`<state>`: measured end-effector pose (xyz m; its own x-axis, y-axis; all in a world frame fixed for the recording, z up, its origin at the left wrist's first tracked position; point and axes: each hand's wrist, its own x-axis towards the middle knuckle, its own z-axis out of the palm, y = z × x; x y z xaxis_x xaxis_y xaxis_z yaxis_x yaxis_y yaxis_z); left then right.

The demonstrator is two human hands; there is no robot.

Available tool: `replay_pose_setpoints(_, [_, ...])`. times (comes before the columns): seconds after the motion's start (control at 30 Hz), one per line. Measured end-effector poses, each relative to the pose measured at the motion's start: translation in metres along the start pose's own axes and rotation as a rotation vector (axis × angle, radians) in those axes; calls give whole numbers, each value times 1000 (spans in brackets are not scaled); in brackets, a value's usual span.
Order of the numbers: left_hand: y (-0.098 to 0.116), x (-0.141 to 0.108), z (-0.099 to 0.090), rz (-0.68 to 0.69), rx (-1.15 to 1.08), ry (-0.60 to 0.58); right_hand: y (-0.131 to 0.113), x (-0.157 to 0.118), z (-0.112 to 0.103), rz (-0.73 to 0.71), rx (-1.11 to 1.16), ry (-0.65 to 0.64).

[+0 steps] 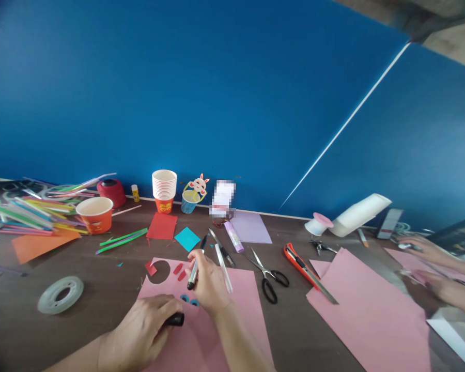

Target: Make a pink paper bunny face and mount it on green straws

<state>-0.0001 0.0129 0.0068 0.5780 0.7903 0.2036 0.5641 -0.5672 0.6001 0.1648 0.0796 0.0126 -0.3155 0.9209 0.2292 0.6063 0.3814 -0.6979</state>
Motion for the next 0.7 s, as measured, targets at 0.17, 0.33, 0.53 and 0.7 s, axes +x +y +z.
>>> replay_pose_setpoints(0.17, [3, 0, 0, -14, 49, 18, 0, 2, 7, 3, -81, -40])
replay_pose_setpoints(0.33, [-4, 3, -4, -90, 122, 50, -5, 1, 12, 36, -61, -48])
replay_pose_setpoints(0.53, [-13, 4, -9, -195, 75, 129, -3, 1, 19, 47, -74, -29])
replay_pose_setpoints(0.7, [-19, 12, -15, -289, -124, 306, -11, 0, 13, 74, 120, 29])
